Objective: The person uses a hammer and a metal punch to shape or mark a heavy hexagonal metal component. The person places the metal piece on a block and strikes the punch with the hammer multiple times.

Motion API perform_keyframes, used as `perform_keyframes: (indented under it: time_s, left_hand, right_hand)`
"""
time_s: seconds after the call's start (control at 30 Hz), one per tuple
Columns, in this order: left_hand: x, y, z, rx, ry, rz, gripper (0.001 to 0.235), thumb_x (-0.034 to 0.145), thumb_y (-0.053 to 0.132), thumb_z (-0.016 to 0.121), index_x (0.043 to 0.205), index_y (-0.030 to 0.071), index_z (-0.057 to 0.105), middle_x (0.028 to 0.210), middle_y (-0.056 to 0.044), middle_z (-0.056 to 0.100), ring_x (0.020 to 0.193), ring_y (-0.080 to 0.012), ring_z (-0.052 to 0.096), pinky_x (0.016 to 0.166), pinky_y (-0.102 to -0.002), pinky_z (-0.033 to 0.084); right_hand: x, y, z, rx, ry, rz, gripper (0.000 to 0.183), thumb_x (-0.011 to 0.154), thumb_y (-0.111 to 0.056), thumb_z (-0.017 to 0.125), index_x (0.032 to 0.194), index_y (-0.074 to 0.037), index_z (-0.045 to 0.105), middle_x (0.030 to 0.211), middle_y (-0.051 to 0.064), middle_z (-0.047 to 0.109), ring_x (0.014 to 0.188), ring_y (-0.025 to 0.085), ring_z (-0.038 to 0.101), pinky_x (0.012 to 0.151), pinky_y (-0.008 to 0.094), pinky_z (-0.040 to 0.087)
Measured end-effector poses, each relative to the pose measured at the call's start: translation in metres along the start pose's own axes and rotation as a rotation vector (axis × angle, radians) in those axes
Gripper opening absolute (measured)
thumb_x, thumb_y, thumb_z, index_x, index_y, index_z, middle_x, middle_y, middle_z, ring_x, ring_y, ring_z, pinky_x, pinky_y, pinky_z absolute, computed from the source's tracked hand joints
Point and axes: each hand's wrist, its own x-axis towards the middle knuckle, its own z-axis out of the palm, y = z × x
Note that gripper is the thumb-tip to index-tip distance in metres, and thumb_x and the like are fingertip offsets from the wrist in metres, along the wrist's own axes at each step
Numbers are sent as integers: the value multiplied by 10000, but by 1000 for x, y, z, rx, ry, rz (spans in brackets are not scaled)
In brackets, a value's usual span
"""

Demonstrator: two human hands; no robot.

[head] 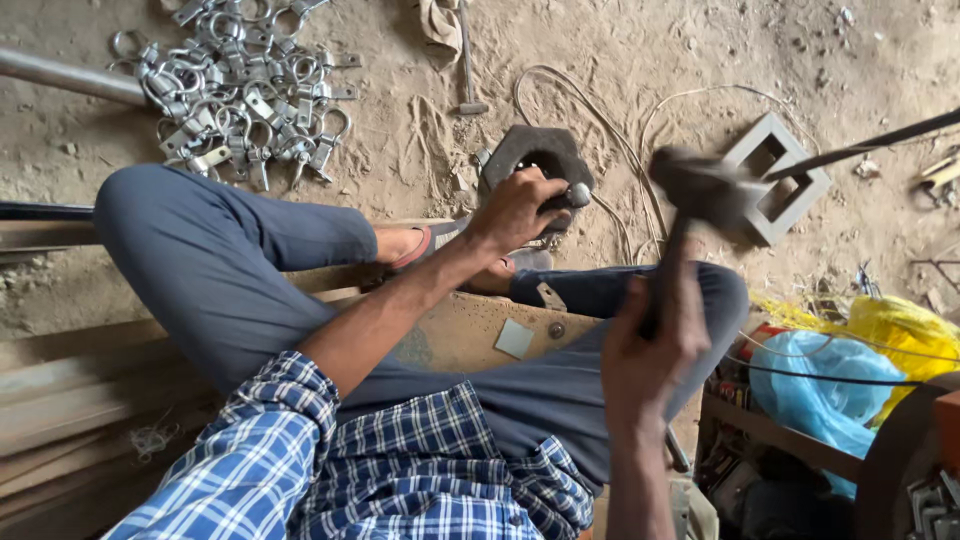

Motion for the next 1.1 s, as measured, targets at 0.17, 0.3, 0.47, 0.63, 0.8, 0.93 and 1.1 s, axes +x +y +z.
perform_keyframes:
  time_s: [0.17, 0.3, 0.47, 0.63, 0.8, 0.93, 1.1]
  left_hand:
    - [-2, 3, -4, 37, 55, 31, 397, 808, 215, 868, 1116, -2, 746, 917, -193, 726, 799, -287, 714, 726, -408, 607]
    - [-2, -4, 4, -40, 40, -27, 385, 824, 216, 861, 1131, 13, 745, 930, -177, 736, 804, -262, 723, 732, -373, 616]
    - [-1, -14, 13, -42, 60, -7, 397, 822, 227, 857, 1135, 13, 741, 962, -181, 737, 816, -254, 727, 736, -354, 627]
    - [-5, -6, 3, -47, 50, -42, 374, 821, 201, 865, 1123, 8, 755, 936, -192, 739, 822, -295, 722, 767, -417, 592]
    - [-13, -7, 6, -95, 133, -25, 394, 826, 240, 853, 1136, 24, 741, 1006, -189, 729, 877, -298, 717, 786, -395, 588]
    - [-12, -10, 2, -54, 170, -6, 395, 790, 250, 901, 1080, 21, 763, 959, -201, 727, 908, -347, 698, 810, -459, 551]
    - [-16, -5, -9, -108, 120, -71, 353, 835, 270, 882, 1074, 36, 768, 983, -179, 717, 928, -314, 696, 847, -442, 560]
  right_hand:
    - [13, -1, 7, -31, -233, -21, 583, 993, 12, 584, 1566, -73, 517, 1029, 212, 707, 779, 228, 661, 706, 402, 537]
    - [22, -13, -20, -105, -113, -87, 540, 1049, -17, 585, 1577, -111, 521, 929, 170, 666, 775, 221, 636, 768, 398, 526]
    - [9, -11, -16, -31, -5, -51, 530, 1078, -42, 591, 1591, -99, 470, 925, 153, 637, 812, 213, 614, 736, 377, 513]
    - [15, 0, 11, -83, -328, 220, 549, 985, -52, 604, 1522, -157, 564, 726, 154, 627, 586, 233, 586, 602, 413, 480]
    - [29, -17, -21, -129, -104, -132, 525, 1049, -19, 603, 1565, -87, 534, 959, 178, 694, 766, 243, 643, 757, 426, 518]
    - [21, -19, -27, -17, 71, -85, 496, 1085, -9, 574, 1570, -32, 472, 1296, 227, 707, 892, 238, 684, 800, 396, 551]
    - [7, 9, 30, -150, -383, 182, 531, 1041, -10, 575, 1557, -125, 523, 861, 163, 703, 694, 234, 634, 634, 357, 585]
